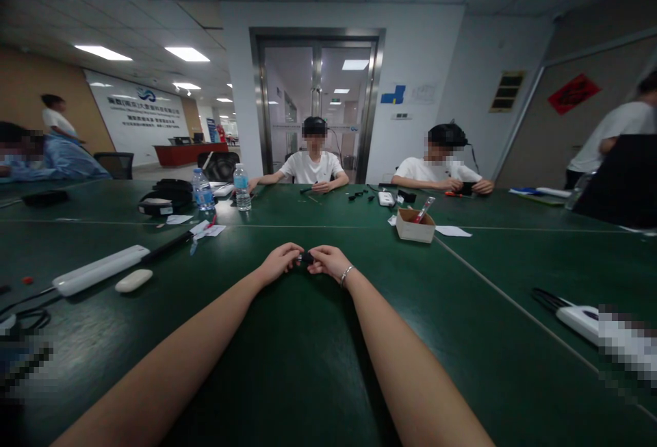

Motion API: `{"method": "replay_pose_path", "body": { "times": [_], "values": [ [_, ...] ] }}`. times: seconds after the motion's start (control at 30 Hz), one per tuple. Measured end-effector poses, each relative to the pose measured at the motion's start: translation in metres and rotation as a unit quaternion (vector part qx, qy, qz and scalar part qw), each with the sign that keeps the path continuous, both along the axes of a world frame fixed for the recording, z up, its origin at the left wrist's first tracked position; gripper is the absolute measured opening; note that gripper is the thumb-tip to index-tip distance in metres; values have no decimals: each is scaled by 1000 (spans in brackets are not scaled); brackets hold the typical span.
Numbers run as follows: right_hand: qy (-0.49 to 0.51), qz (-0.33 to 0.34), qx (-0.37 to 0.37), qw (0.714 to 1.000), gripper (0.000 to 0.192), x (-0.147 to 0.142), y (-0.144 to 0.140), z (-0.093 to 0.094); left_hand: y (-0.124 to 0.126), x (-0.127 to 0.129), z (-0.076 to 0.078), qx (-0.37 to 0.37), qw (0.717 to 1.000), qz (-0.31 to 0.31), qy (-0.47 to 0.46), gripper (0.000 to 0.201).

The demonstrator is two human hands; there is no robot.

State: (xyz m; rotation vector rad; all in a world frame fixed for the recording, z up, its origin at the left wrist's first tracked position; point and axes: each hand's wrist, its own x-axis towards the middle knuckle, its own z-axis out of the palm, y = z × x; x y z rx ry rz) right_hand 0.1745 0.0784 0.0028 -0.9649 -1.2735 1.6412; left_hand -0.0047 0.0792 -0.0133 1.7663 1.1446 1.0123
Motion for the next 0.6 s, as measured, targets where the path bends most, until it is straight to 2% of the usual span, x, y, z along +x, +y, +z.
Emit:
{"method": "replay_pose_path", "body": {
  "times": [0.2, 0.3, 0.43, 0.6],
  "values": [
    [-8, -5, -4, 1000, 7, -1, -1, 1, 0, 0, 1, 9, 1000, -2, 18, 28],
    [-9, -5, -3, 1000, 7, -1, -1, 1, -1, 0, 1, -1, 1000, -16, 13, 33],
    [-8, -5, 0, 1000, 6, 0, 0, 0, -2, 0, 1, 34, 999, 2, 19, 30],
    [-11, -7, -1, 1000, 6, -1, 1, -1, -4, 1, 2, 36, 999, 10, 35, 37]
  ]
}}
